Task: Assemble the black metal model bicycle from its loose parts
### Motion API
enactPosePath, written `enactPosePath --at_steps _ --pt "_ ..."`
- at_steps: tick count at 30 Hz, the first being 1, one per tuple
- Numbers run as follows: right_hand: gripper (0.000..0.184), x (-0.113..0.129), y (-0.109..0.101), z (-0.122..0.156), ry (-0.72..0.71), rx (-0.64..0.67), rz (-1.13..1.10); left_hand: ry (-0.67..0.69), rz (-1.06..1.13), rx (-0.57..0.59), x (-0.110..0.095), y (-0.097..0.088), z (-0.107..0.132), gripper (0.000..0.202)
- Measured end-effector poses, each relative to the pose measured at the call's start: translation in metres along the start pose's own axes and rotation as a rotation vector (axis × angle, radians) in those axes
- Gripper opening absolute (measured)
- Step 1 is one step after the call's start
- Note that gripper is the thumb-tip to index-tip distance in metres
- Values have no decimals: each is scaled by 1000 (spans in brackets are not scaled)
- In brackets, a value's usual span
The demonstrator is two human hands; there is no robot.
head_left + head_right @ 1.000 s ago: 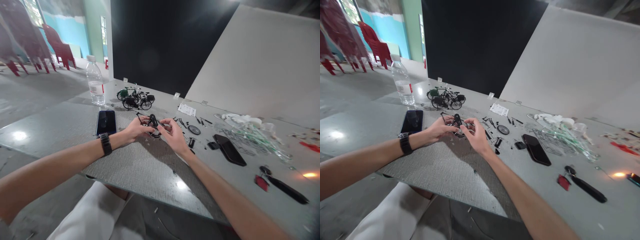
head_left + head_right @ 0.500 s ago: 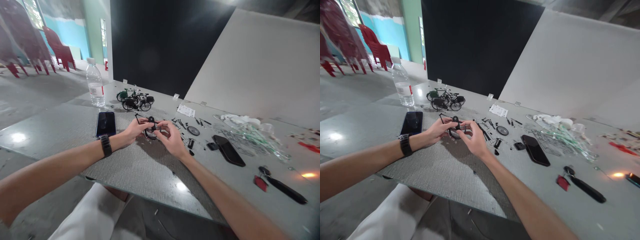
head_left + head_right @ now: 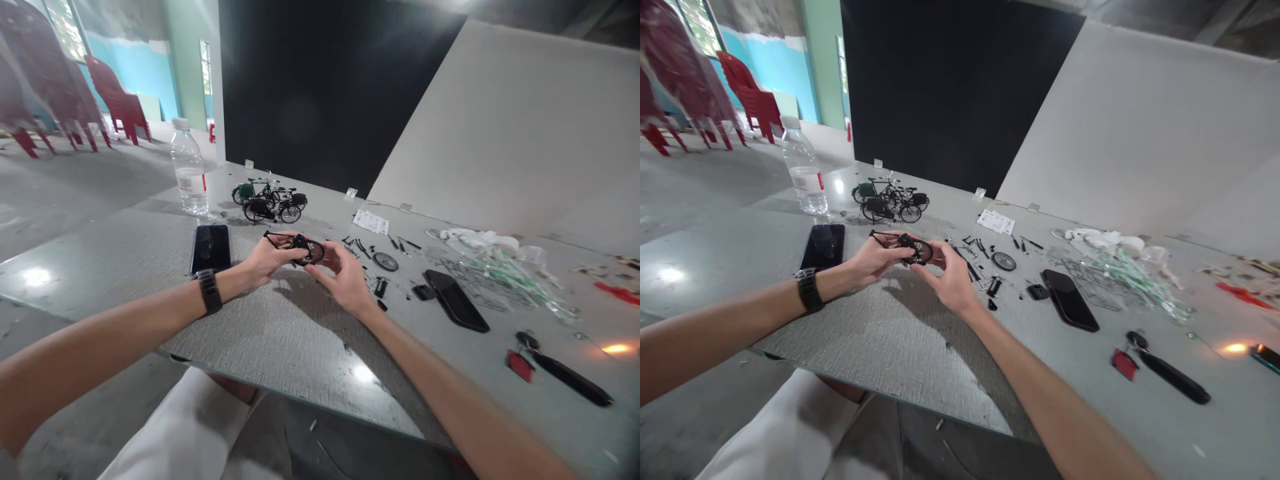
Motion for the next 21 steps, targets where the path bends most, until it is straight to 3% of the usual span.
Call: enactPosePath --at_steps 6,13,21 --pt "48 10 -7 -1 -208 -61 212 90 -11 129 -9 -1 1 27" --pt "44 20 -9 3 -358 -55 334 226 -72 266 -18 -2 6 19" --pt "41 20 -11 10 -528 -39 420 282 -131 338 -21 -3 7 15"
Point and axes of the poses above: each hand's wrist, its own z-axis away from the middle knuckle, its own y-axis out of the palm, x = y × z, the point moved 4 cm from there along -z, towards the middle knuckle, and after that the axes turned 8 degrees about -x, right-handed, at the moved point
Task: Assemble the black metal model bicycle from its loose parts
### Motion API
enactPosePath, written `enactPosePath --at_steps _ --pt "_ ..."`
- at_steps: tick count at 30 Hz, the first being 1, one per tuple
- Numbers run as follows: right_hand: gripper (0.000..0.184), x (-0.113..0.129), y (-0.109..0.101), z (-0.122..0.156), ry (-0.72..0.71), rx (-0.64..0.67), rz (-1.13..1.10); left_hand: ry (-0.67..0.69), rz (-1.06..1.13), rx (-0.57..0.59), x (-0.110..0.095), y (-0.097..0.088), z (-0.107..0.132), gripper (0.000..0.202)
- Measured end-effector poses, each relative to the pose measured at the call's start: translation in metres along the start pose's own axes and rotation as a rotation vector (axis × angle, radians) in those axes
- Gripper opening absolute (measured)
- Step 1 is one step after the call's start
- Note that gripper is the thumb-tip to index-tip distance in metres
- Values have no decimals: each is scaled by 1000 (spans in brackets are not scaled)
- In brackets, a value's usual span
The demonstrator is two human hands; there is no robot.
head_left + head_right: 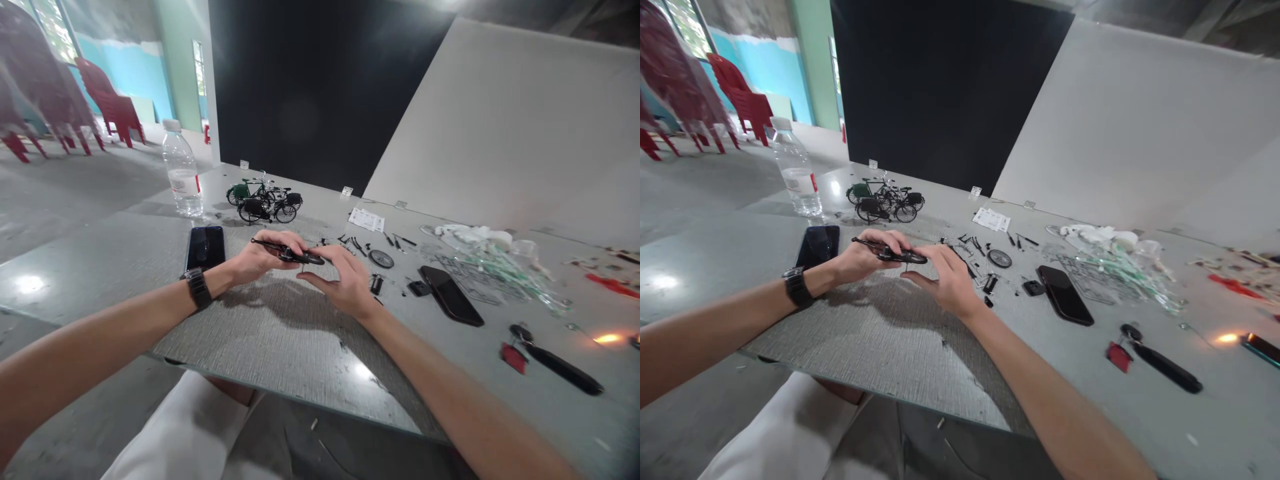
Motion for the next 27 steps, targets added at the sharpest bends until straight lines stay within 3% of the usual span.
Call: enactPosePath --at_steps 8,15,27 --pt "41 4 -2 -1 -112 -15 79 -8 9 39 0 2 0 14" --pt "48 9 -3 -1 -232 -118 103 50 50 95 4 2 0 16" --pt "41 12 -4 -6 -172 -113 99 95 -24 40 -1 5 2 19"
Point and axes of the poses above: each hand's wrist, its own z-axis away from the middle knuckle, its own y-axis out of the palm, x = y × z, the point moved 4 cm from there along -z, towards the middle knuckle, and after that the axes turned 8 degrees about -x, right-handed, at the moved point
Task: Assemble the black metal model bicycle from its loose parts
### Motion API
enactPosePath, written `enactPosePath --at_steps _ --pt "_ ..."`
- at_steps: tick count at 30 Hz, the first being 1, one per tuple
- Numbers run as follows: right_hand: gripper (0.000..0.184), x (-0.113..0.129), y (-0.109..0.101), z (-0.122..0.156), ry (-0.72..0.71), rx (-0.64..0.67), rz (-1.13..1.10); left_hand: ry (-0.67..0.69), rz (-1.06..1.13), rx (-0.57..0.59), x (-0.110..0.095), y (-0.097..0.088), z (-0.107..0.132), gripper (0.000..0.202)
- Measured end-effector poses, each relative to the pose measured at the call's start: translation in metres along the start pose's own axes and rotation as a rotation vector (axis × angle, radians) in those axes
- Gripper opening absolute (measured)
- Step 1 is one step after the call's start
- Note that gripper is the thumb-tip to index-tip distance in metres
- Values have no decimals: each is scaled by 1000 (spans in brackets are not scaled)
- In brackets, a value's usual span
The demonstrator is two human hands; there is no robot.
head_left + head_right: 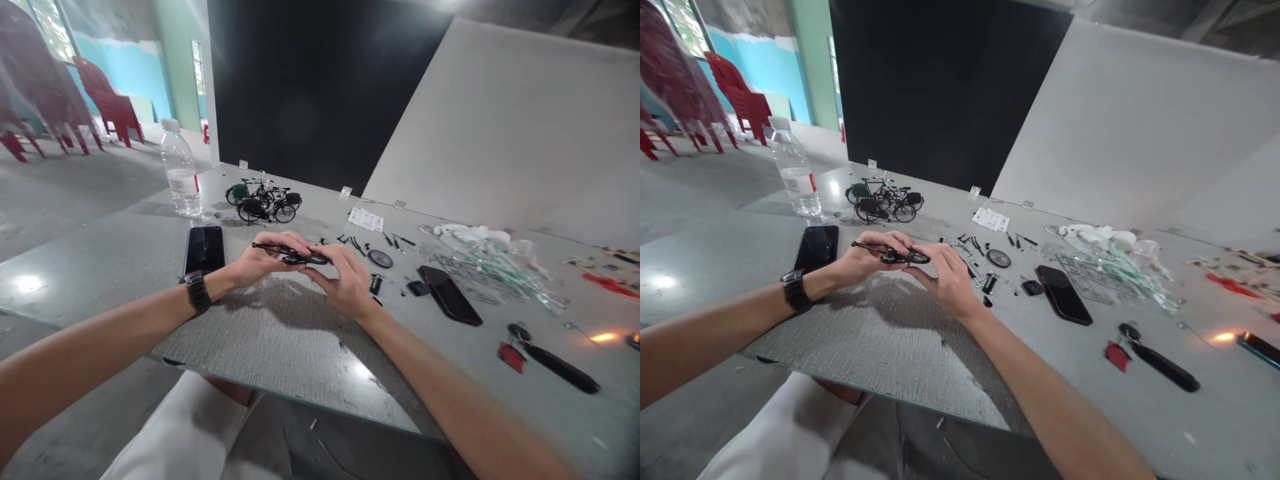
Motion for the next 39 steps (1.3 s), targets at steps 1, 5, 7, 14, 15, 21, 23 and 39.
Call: enactPosePath --at_steps 1,5,7,14,15,21,23,39 --pt "40 0 0 0 12 0 2 5 -10 -1 -1 1 0 20" --pt "40 0 0 0 83 -21 6 1 -37 -28 -1 1 1 19" --pt "38 1 0 0 121 -30 -11 -23 -41 -41 0 0 1 23" --pt "33 2 2 -1 148 -42 -81 -112 -51 -54 4 -1 1 51" --pt "33 2 2 -1 144 -45 -92 -117 -54 -53 4 -1 0 49" --pt "32 0 4 3 139 -47 -118 -103 -106 -102 4 0 -1 40" --pt "26 -1 4 3 126 -31 -129 -103 -119 -122 4 -1 -1 40" --pt "13 -7 2 5 120 -3 -97 -109 -49 -141 7 -1 1 32"
Point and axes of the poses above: each hand's wrist, its own z-axis away from the middle knuckle, its own y-axis out of the palm, x = y × z, the point moved 4 cm from there along -z, towards the middle knuckle, and after that the axes turned 8 degrees about -x, right-handed, at the moved point
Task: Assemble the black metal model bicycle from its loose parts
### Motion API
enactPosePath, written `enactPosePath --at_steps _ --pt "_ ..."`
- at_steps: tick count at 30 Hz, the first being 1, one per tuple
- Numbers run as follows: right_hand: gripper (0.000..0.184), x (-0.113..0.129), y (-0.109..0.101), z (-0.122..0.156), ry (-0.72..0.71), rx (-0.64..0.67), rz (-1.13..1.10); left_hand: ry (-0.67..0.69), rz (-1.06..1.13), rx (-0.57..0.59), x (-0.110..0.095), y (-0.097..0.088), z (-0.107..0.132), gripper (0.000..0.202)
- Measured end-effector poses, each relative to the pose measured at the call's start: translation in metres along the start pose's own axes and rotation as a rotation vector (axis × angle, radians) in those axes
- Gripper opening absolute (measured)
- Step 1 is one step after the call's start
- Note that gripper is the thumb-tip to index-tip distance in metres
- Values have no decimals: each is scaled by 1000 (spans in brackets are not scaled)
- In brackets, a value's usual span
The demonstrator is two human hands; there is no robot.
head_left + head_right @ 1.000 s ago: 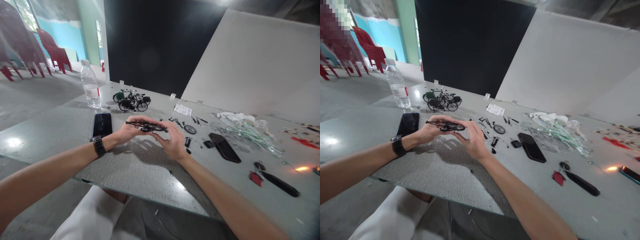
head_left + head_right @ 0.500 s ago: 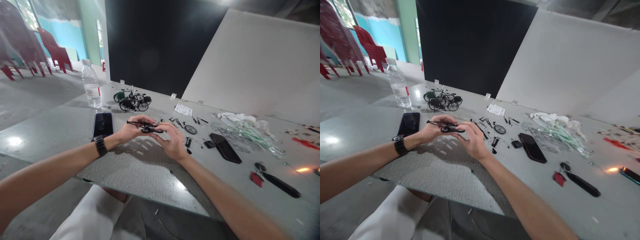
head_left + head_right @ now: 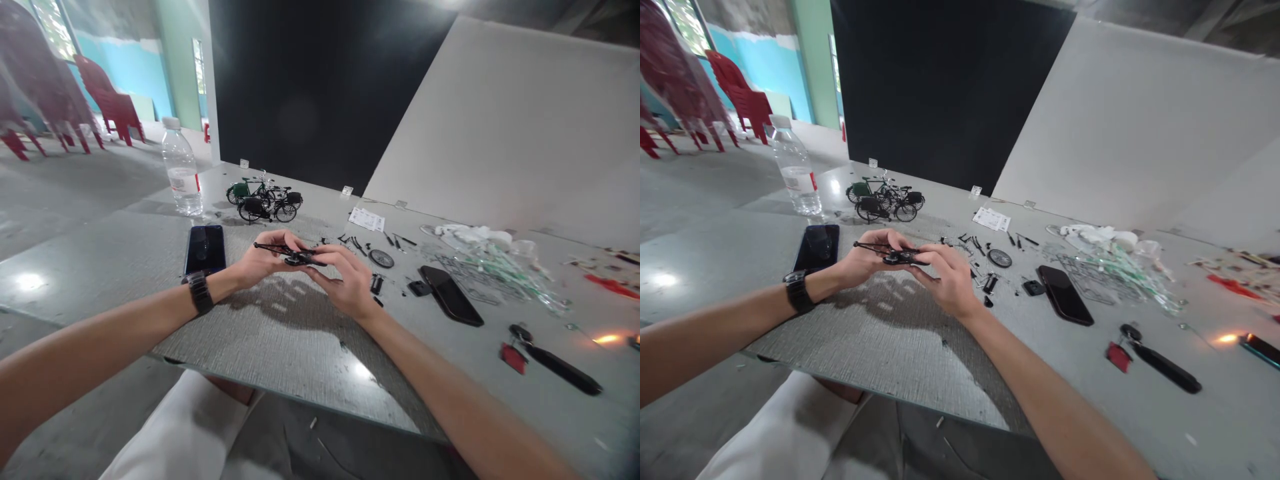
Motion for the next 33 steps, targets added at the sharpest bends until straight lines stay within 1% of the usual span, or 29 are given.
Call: enactPosePath --at_steps 6,10,14,18,21,25,27,29,31,33 --pt "12 2 -1 -2 -55 4 40 -34 44 20 -1 1 0 32" --pt "16 2 -2 -1 -88 -11 41 -15 3 53 -4 1 0 30" --pt "21 -1 0 0 -50 12 45 40 -9 46 -4 0 0 29" --pt "28 -1 1 1 -42 4 67 46 -24 48 -4 0 0 29" --pt "27 -1 1 3 -39 7 81 39 -91 29 -3 -1 0 30" --pt "27 0 1 2 27 36 84 39 -153 4 -4 -2 1 32" --pt "27 1 0 -1 59 59 63 39 -148 1 -4 -2 1 34" --pt "25 0 0 -3 118 52 30 34 -118 -13 -3 -1 0 38" --pt "24 -5 1 -4 227 4 -20 26 -86 -34 -2 -1 -2 44" --pt "27 -14 3 -2 374 -44 -116 17 -77 -29 0 0 -5 43"
Point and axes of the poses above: each hand's wrist, its own z-axis away from the middle knuckle, its own y-axis out of the palm, x = y × z, the point moved 4 cm from there along -z, towards the middle knuckle, and after that the axes turned 8 degrees about -x, right-handed, at the moved point
